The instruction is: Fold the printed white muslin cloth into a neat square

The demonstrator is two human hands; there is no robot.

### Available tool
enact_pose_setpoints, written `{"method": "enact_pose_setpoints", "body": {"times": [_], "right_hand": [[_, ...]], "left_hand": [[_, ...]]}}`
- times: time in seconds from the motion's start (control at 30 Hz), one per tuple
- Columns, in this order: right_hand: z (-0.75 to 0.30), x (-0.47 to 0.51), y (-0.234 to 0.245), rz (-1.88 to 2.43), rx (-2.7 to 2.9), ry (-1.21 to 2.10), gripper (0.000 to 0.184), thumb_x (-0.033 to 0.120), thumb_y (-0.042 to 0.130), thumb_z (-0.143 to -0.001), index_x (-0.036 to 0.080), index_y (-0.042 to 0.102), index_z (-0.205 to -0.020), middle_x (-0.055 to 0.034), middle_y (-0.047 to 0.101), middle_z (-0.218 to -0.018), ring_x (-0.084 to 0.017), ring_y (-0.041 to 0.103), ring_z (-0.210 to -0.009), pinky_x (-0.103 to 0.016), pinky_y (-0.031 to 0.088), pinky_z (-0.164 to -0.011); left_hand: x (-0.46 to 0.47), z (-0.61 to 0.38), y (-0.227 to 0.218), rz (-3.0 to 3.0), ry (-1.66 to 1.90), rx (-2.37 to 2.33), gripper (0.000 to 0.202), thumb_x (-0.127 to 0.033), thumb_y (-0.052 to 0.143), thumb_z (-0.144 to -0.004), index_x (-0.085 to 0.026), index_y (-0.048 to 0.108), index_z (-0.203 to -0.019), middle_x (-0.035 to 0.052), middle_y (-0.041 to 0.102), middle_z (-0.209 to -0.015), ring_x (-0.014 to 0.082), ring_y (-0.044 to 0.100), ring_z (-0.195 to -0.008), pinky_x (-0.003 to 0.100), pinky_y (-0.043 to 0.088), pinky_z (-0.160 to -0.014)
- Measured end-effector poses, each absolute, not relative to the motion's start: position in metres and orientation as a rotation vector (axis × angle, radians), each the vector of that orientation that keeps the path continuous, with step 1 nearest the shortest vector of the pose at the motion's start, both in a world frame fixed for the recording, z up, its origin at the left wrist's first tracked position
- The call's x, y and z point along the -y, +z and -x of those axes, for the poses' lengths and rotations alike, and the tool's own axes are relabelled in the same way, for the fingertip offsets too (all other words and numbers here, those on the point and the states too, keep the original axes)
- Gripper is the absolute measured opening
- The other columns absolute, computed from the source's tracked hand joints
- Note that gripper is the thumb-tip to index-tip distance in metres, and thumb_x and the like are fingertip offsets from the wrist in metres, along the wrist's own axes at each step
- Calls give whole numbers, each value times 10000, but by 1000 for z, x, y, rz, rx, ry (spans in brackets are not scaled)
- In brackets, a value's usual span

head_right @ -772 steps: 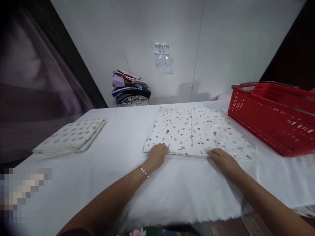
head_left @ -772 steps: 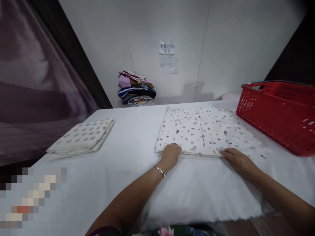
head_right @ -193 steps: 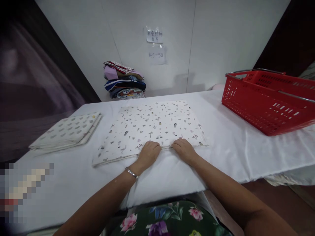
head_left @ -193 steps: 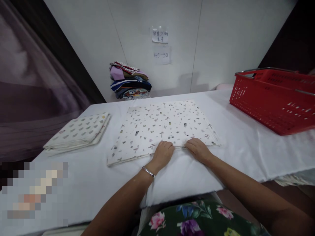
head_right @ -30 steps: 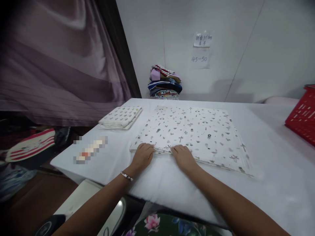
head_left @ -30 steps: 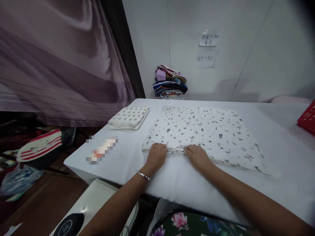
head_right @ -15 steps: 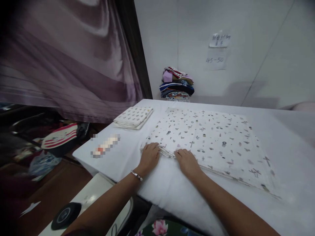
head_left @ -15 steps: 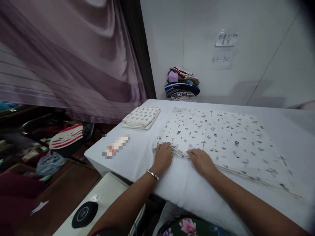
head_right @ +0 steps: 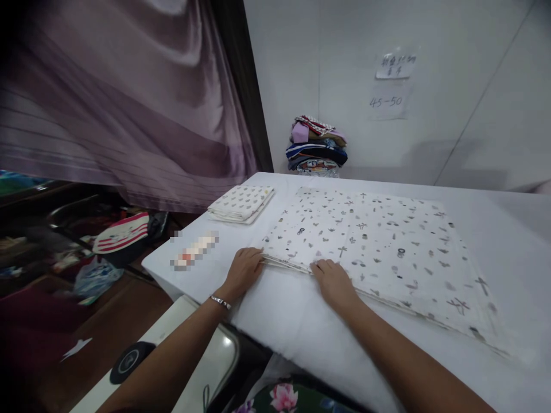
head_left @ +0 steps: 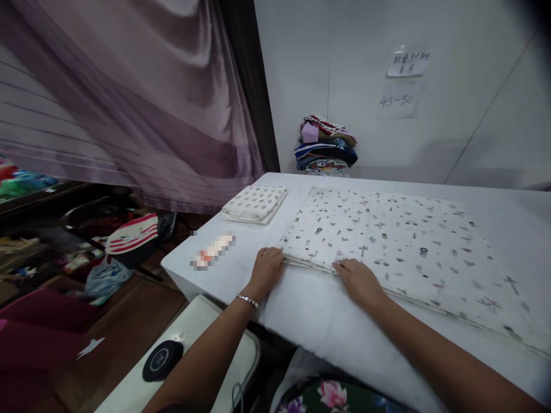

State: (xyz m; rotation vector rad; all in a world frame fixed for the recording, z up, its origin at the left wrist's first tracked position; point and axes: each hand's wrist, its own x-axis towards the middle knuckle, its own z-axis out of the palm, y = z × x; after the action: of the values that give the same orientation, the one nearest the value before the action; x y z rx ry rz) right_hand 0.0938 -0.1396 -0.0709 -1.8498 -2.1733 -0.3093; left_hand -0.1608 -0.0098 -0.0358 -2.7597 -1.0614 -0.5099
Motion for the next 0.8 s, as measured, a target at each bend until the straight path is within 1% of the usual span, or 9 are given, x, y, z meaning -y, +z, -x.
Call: {"method": "enact_pose_setpoints", "body": {"times": [0.1,0.27,0.53,0.63,0.8], "right_hand": [[-93,139,-68,1845,2178,-299,362,52,419,-843,157,586,-1145,-95,607,-1033,-211,515,-904,-315,370,-738],[-92,136,-65,1830,2210,-276,330,45,444,-840,157,581,-1118,-95,595,-1015,-208,513,-902,-304,357,-723],[-84,129,-67,1828,2214,-328,336,57,432,-864,162,558,-1157,-100,590,-1055,-217,507,-913,-317,368,-739],[-82,127,-66,1812,2224,-351,329,65,445,-866,146,558,-1164,-112,587,-1064,-224,509,-924,-324,380,-750],[-79,125,-68,1730,2201,-355,369,42,436,-857,152,540,-1194,-120,579,-1073,-230,511,-960,-333,395,-781]], "left_hand": [[7,165,-37,2806,-523,1008,108,-105,528,-784,-196,572,-820,47,646,-1002,193,556,-994,396,389,-925],[3,167,-40,2890,-604,969,119,-106,528,-788,-193,567,-859,63,629,-1076,183,544,-1058,367,407,-927],[-2,174,-48,2916,-724,979,169,-141,551,-801,-178,557,-966,90,617,-1124,191,543,-1094,379,419,-946],[-3,178,-47,2882,-711,1023,196,-142,555,-797,-184,569,-989,84,611,-1141,187,539,-1097,372,425,-949],[-3,181,-40,2815,-600,1080,284,-85,535,-770,-206,605,-1017,77,610,-1152,196,538,-1096,370,439,-935]]}}
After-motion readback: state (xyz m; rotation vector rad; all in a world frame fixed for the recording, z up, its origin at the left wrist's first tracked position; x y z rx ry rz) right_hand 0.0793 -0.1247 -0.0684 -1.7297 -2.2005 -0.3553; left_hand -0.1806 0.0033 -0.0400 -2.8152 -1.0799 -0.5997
